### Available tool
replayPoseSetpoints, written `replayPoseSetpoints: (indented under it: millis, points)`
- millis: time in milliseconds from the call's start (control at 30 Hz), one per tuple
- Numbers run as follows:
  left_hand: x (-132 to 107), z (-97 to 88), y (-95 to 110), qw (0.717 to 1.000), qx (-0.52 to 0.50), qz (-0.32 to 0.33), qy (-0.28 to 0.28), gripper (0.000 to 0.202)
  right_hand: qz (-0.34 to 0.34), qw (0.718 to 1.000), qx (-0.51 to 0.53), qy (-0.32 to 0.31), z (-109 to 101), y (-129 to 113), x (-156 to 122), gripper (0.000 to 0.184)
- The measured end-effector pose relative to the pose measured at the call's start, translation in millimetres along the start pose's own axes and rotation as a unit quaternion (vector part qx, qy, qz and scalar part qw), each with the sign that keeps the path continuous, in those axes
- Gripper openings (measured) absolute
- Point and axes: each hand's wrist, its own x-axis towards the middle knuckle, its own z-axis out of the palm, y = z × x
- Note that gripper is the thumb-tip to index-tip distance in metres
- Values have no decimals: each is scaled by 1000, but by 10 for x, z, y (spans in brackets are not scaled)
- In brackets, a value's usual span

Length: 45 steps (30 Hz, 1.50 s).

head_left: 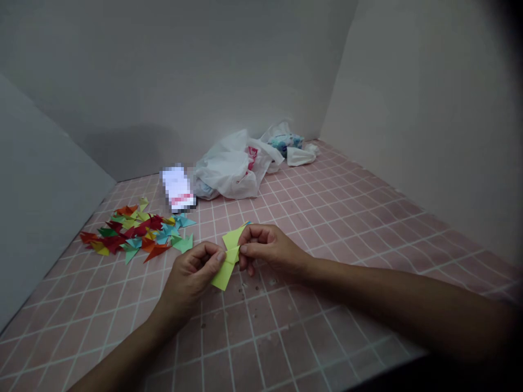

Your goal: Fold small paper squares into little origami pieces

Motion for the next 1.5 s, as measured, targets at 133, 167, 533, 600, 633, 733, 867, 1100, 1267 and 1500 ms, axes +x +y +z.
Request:
replayPoseSetpoints:
  millis: [133, 167, 533, 600, 633, 733, 867, 1100, 1267, 1500]
  points:
    - [12, 9, 10, 1000, 4, 0, 3, 23, 1, 1000, 2, -1, -4, 3, -2, 10]
    - [15, 14, 14, 1000, 3, 0, 3, 23, 2, 1000, 2, -1, -4, 3, -2, 10]
    - [7, 17, -4, 999, -12, -36, 18, 23, -8, 1000, -12, -20, -47, -8, 8, 11]
    - [9, 22, -10, 999, -9, -33, 15, 23, -8, 999, -25, -26, -46, -25, 5, 17]
    - [9, 26, -10, 999, -5, -31, 12, 23, -4, 999, -38, -31, -45, -32, 4, 22]
    - [7, 42, 1, 1000, 10, -27, -3, 23, 15, 995, -87, -49, -46, -29, 2, 27]
    - [-4, 51, 13, 999, 16, -30, -19, 23, 31, 994, -89, -57, -62, 9, 3, 24]
    - [2, 37, 6, 999, 12, -39, -20, 23, 34, 995, -78, -47, -63, 13, 3, 19]
    - [10, 11, -31, 999, 2, -45, -21, 25, 32, 996, -71, -35, -53, 23, 2, 18]
    - [8, 10, -36, 998, -4, -49, -30, 32, 29, 997, -66, -22, -38, 17, 5, 17]
